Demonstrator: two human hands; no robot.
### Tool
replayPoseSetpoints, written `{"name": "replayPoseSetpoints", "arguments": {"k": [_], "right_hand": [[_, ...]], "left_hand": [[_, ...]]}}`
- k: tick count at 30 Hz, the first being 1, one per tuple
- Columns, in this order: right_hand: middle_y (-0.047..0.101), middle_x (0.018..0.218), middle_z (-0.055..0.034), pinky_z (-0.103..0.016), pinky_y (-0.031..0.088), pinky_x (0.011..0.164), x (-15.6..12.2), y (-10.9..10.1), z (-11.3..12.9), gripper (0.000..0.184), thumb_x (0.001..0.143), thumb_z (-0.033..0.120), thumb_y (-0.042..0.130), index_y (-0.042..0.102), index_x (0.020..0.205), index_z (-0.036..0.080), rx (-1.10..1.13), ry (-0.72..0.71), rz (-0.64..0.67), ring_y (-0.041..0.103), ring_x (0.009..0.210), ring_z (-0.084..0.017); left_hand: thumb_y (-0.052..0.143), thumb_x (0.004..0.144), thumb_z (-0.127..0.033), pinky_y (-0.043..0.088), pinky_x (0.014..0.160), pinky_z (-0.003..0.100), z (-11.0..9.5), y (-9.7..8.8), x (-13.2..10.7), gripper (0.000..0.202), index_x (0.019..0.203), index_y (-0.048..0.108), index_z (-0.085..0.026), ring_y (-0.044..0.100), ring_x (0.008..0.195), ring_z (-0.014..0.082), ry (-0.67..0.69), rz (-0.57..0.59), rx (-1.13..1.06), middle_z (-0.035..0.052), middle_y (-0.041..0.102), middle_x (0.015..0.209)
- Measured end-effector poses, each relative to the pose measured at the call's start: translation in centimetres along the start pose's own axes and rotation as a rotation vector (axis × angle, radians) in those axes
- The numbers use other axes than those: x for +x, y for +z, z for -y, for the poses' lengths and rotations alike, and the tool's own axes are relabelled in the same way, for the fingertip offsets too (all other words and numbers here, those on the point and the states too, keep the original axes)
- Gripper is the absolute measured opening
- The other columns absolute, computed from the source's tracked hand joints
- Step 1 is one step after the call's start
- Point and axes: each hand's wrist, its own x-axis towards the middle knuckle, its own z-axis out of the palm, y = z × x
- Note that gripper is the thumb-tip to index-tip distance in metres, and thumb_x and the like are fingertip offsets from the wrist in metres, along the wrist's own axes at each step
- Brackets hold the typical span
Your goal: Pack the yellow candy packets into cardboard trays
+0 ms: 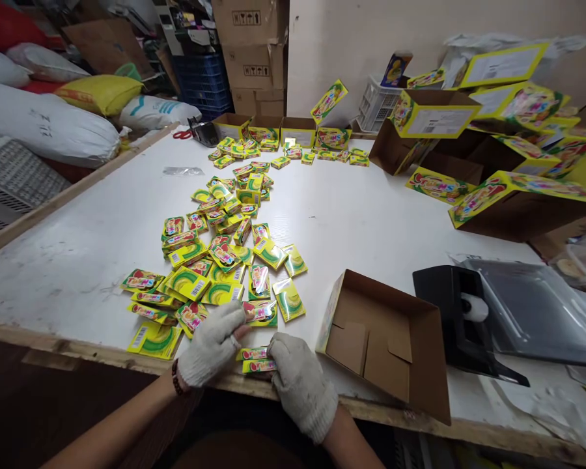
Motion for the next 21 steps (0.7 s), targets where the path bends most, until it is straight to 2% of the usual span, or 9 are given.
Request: {"name": "replayPoseSetpoints", "arguments": {"k": [3,6,8,10,12,14,16,19,21], "right_hand": [[0.065,0.107,-0.0130,-0.037,0.057,0.081,0.5,0.5,0.3,0.043,0.072,0.002,0.051,0.056,0.113,0.015,-0.016,0.015,0.028,0.062,0.094,-0.024],[0.061,0.119,-0.0129,-0.040,0.053,0.091,1.2,0.5,0.7,0.035,0.066,0.003,0.055,0.061,0.097,0.018,-0.017,0.097,0.134,0.058,0.106,-0.027],[0.047,0.140,-0.0151,-0.047,0.041,0.106,1.7,0.1,0.8,0.032,0.065,0.006,0.059,0.062,0.095,0.017,-0.025,0.117,0.186,0.043,0.129,-0.032],[0.033,0.152,-0.0163,-0.056,0.026,0.114,2.3,-0.4,0.8,0.035,0.066,0.011,0.063,0.062,0.101,0.016,-0.032,0.115,0.255,0.025,0.142,-0.037],[0.036,0.150,-0.0173,-0.060,0.021,0.115,3.0,-0.9,0.8,0.042,0.066,0.015,0.066,0.061,0.108,0.015,-0.025,0.115,0.341,0.025,0.141,-0.039],[0.048,0.139,-0.0159,-0.056,0.029,0.112,3.6,-1.3,0.8,0.045,0.067,0.016,0.067,0.061,0.111,0.015,0.001,0.119,0.388,0.039,0.131,-0.036],[0.054,0.129,-0.0134,-0.047,0.040,0.105,3.9,-1.6,0.9,0.050,0.067,0.012,0.067,0.060,0.116,0.015,0.022,0.135,0.374,0.049,0.119,-0.031],[0.055,0.126,-0.0146,-0.044,0.046,0.098,4.0,-1.7,1.1,0.069,0.064,0.011,0.071,0.052,0.131,0.014,-0.006,0.179,0.313,0.052,0.111,-0.029],[0.056,0.121,-0.0148,-0.046,0.049,0.095,3.7,-1.5,1.4,0.069,0.062,0.013,0.073,0.053,0.129,0.013,-0.034,0.210,0.303,0.054,0.107,-0.031]], "left_hand": [[0.052,0.085,-0.018,0.044,0.084,0.041,0.3,-0.8,2.0,0.023,0.105,0.062,-0.017,0.055,0.095,0.0263,-0.097,0.059,0.368,0.0107,0.061,0.104],[0.058,0.077,-0.021,0.041,0.082,0.045,0.4,-1.0,2.9,0.026,0.103,0.062,-0.019,0.055,0.095,0.0301,-0.147,0.175,0.543,0.0104,0.060,0.104],[0.063,0.074,-0.025,0.041,0.080,0.044,0.3,-1.0,2.9,0.024,0.097,0.061,-0.020,0.055,0.094,0.0299,-0.166,0.243,0.514,0.0091,0.060,0.104],[0.065,0.072,-0.026,0.041,0.077,0.039,0.3,-1.4,2.6,0.024,0.094,0.060,-0.020,0.055,0.092,0.0265,-0.142,0.304,0.400,0.0066,0.060,0.102],[0.063,0.075,-0.025,0.041,0.074,0.033,0.4,-2.0,2.6,0.015,0.088,0.057,-0.020,0.055,0.087,0.0206,-0.073,0.367,0.238,0.0030,0.061,0.095],[0.055,0.083,-0.023,0.041,0.072,0.029,0.7,-2.7,3.2,0.005,0.081,0.056,-0.019,0.055,0.081,0.0163,0.008,0.397,0.144,0.0012,0.060,0.088],[0.046,0.087,-0.018,0.041,0.072,0.029,1.2,-3.4,4.8,0.013,0.080,0.057,-0.019,0.055,0.081,0.0163,0.088,0.379,0.207,0.0028,0.060,0.088],[0.045,0.082,-0.008,0.039,0.085,0.037,2.2,-3.7,8.6,0.028,0.101,0.062,-0.020,0.055,0.098,0.0225,0.274,0.345,0.448,0.0078,0.063,0.106],[0.048,0.079,-0.006,0.035,0.092,0.043,2.8,-3.5,11.1,0.038,0.111,0.060,-0.022,0.053,0.109,0.0263,0.375,0.382,0.546,0.0093,0.063,0.115]]}}
